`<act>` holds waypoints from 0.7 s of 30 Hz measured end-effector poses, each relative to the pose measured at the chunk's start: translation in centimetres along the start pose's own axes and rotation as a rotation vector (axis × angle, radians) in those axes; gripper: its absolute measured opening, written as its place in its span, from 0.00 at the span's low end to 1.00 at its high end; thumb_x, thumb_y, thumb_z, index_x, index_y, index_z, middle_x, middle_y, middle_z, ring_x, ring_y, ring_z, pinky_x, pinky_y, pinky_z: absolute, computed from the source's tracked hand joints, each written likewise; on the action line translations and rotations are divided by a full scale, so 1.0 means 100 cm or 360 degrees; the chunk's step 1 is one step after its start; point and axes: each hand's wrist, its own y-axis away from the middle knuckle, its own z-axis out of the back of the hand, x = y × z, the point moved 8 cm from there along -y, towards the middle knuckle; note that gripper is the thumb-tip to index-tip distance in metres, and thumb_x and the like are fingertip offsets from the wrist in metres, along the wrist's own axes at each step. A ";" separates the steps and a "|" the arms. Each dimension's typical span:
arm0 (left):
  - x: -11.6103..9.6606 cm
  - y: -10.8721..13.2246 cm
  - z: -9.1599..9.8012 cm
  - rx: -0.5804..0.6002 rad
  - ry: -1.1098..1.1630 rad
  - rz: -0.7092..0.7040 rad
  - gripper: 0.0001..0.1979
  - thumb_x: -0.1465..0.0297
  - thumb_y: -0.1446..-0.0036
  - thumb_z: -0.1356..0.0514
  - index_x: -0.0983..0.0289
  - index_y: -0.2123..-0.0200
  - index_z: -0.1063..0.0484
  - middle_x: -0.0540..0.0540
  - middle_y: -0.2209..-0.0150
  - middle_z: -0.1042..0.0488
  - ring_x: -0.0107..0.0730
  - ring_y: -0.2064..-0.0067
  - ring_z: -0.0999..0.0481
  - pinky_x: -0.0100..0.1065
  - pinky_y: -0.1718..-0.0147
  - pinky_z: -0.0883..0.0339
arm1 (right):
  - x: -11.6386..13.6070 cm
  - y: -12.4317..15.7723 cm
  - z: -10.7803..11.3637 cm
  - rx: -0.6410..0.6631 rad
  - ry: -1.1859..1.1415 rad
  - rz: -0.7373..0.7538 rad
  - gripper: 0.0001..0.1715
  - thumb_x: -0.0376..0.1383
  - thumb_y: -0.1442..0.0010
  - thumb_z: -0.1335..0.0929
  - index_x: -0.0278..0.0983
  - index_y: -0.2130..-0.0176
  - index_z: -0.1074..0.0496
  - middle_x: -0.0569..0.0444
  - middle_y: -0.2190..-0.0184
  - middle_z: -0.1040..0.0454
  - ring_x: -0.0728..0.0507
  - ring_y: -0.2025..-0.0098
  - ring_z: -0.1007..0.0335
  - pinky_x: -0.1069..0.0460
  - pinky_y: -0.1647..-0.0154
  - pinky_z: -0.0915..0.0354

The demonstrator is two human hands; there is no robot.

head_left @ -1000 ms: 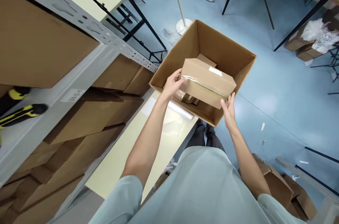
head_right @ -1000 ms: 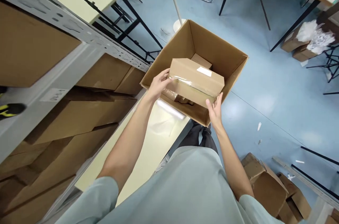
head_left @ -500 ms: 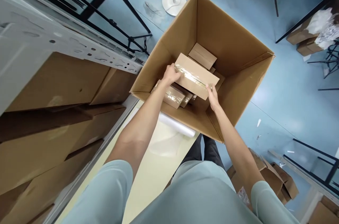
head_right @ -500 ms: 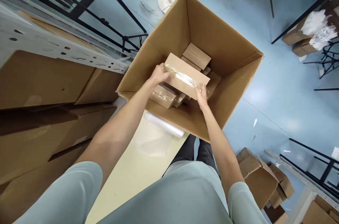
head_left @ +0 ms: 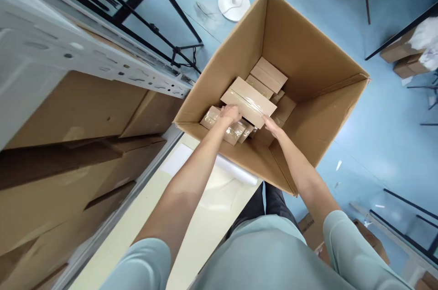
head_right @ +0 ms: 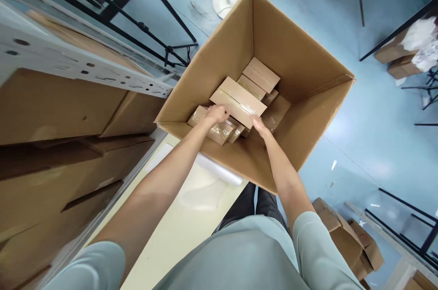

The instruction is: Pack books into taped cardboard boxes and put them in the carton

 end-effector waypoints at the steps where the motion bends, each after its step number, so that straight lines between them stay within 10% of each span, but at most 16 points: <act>1: -0.009 0.012 0.002 -0.0015 -0.0003 -0.0035 0.23 0.67 0.39 0.31 0.71 0.43 0.19 0.76 0.38 0.18 0.65 0.31 0.24 0.62 0.24 0.44 | 0.000 0.009 0.003 0.0016 -0.0015 -0.0074 0.46 0.56 0.24 0.34 0.34 0.21 0.38 0.39 0.16 0.46 0.35 0.18 0.43 0.34 0.19 0.42; 10: -0.094 0.221 0.034 -0.0519 0.0512 -0.0405 0.24 0.62 0.25 0.45 0.62 0.34 0.22 0.64 0.34 0.19 0.55 0.32 0.21 0.55 0.29 0.32 | 0.016 0.138 0.039 0.0001 0.0065 -0.0089 0.34 0.49 0.28 0.30 0.35 0.31 0.24 0.38 0.30 0.23 0.35 0.32 0.22 0.39 0.28 0.28; 16: -0.106 0.392 0.001 -0.0716 0.0933 -0.0154 0.16 0.57 0.25 0.44 0.55 0.49 0.18 0.57 0.45 0.13 0.50 0.41 0.14 0.52 0.38 0.23 | 0.019 0.241 0.048 0.0373 0.0284 0.0478 0.36 0.63 0.35 0.28 0.39 0.43 0.18 0.40 0.39 0.16 0.33 0.37 0.18 0.35 0.29 0.27; 21: -0.123 0.490 -0.031 -0.1013 0.1190 0.0076 0.12 0.56 0.30 0.39 0.55 0.57 0.20 0.56 0.47 0.12 0.50 0.42 0.14 0.52 0.36 0.24 | 0.015 0.312 0.046 0.0695 0.0407 0.0742 0.35 0.63 0.30 0.30 0.41 0.42 0.19 0.43 0.42 0.14 0.35 0.39 0.16 0.38 0.30 0.25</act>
